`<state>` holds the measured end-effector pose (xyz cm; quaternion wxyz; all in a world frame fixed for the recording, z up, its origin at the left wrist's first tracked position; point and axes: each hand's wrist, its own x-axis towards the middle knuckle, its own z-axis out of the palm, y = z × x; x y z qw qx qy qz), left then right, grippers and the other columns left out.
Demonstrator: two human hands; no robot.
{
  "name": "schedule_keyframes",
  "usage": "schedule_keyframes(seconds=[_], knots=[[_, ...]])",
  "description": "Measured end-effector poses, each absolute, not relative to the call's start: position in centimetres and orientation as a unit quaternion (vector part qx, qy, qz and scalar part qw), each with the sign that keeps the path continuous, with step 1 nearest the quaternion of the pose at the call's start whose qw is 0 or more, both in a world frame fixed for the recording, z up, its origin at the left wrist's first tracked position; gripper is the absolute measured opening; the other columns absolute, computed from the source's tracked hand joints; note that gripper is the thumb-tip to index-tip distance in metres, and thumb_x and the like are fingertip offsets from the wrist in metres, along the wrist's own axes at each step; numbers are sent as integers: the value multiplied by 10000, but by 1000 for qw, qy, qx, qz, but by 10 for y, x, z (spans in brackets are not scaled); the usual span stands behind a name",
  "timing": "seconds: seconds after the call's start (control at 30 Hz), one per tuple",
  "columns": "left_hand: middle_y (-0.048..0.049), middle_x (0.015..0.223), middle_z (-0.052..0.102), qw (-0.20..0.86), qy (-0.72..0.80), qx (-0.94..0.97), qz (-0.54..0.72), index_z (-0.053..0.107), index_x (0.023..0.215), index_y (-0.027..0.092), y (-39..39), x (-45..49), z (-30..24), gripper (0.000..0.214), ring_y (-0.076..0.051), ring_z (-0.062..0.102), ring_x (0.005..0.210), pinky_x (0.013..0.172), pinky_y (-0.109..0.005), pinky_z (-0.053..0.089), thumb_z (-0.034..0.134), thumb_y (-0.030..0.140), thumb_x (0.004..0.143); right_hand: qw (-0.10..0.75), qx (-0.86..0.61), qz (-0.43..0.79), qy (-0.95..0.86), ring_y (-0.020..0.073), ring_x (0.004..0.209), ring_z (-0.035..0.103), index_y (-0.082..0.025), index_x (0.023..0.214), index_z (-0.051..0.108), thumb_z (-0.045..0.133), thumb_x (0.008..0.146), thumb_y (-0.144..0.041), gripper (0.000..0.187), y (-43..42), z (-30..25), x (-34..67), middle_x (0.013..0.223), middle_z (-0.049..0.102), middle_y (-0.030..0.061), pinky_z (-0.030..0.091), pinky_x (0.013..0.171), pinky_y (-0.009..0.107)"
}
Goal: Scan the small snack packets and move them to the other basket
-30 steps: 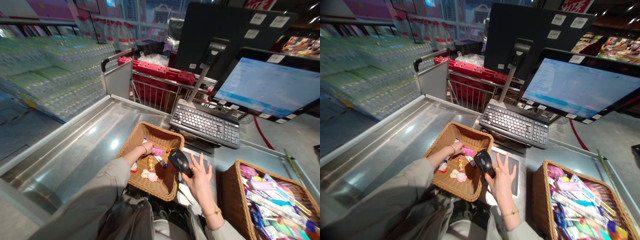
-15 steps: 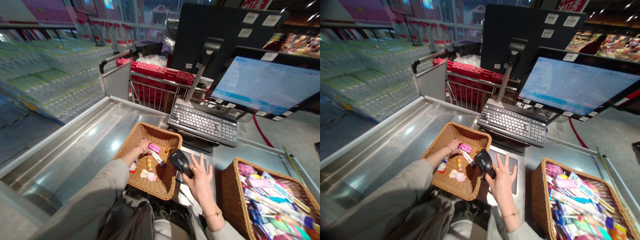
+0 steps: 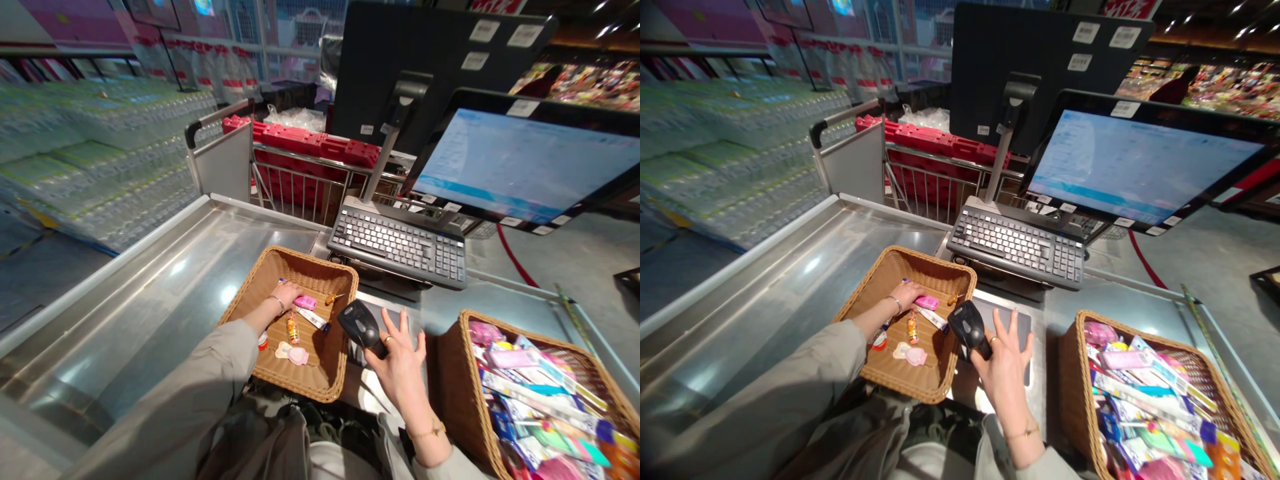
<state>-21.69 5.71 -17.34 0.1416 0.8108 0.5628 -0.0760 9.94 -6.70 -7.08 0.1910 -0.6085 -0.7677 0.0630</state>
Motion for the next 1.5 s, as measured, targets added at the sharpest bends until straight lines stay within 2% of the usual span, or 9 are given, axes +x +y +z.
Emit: schedule_keyframes(seconds=[0.17, 0.27, 0.33, 0.4, 0.5, 0.57, 0.8, 1.0, 1.5], knots=[[-65, 964, 721, 119, 557, 820, -64, 708, 914, 251, 57, -218, -166, 157, -215, 624, 992, 982, -364, 365, 676, 370, 816, 188, -615, 72, -762, 376, 1473, 178, -227, 1005, 677, 535, 816, -304, 249, -65, -71, 103, 1455, 499, 81, 138, 1070, 736], [-83, 926, 729, 99, 557, 823, -56, 715, 867, 220, 54, -218, -154, 181, -220, 627, 963, 1022, -413, 347, 596, 355, 874, 192, -614, 74, -762, 381, 1473, 173, -233, 1025, 676, 543, 815, -303, 258, -64, -72, 104, 1459, 497, 68, 138, 1066, 739], [-93, 945, 734, 84, 554, 827, -46, 719, 857, 208, 51, -217, -144, 189, -235, 617, 996, 1062, -457, 319, 587, 341, 878, 197, -612, 72, -762, 382, 1474, 166, -234, 1027, 677, 538, 819, -301, 259, -64, -72, 103, 1459, 497, 68, 134, 1065, 738], [-98, 1072, 724, 68, 548, 833, -29, 724, 882, 212, 47, -215, -132, 181, -254, 582, 1098, 1109, -503, 267, 580, 321, 881, 205, -611, 68, -762, 376, 1476, 162, -234, 1019, 680, 531, 824, -303, 256, -64, -71, 101, 1457, 499, 69, 130, 1070, 729], [-72, 1321, 625, 48, 538, 841, -1, 728, 929, 232, 38, -210, -114, 166, -282, 474, 1278, 1160, -557, 180, 593, 306, 868, 214, -610, 69, -760, 373, 1474, 171, -240, 1009, 683, 534, 815, -307, 254, -63, -69, 100, 1457, 499, 65, 130, 1072, 721], [-60, 1391, 573, 36, 537, 843, 14, 730, 955, 233, 31, -205, -102, 182, -294, 411, 1347, 1173, -582, 150, 589, 312, 871, 217, -610, 71, -759, 378, 1471, 181, -242, 996, 684, 541, 804, -302, 247, -63, -67, 100, 1460, 495, 62, 131, 1068, 725], [-49, 1410, 554, -42, 511, 846, 142, 730, 974, 239, 9, -180, -64, 187, -303, 349, 1410, 1196, -631, 108, 589, 310, 874, 232, -613, 64, -753, 372, 1475, 173, -231, 964, 679, 537, 790, -259, 227, -70, -61, 105, 1466, 486, 59, 122, 1078, 726], [-27, 1452, 510, -109, 497, 843, 177, 724, 987, 251, 8, -149, -38, 198, -336, 289, 1439, 1169, -694, 5, 568, 324, 889, 249, -633, 52, -731, 363, 1480, 157, -230, 943, 668, 548, 775, -246, 207, -76, -51, 116, 1463, 492, 54, 125, 1084, 733], [2, 1449, 512, -130, 452, 853, 225, 690, 1019, 271, 12, -82, -16, 188, -338, 286, 1442, 1151, -706, -42, 563, 324, 890, 273, -667, 23, -693, 352, 1483, 157, -231, 932, 657, 556, 757, -222, 202, -94, -29, 151, 1473, 479, 41, 117, 1105, 715]])
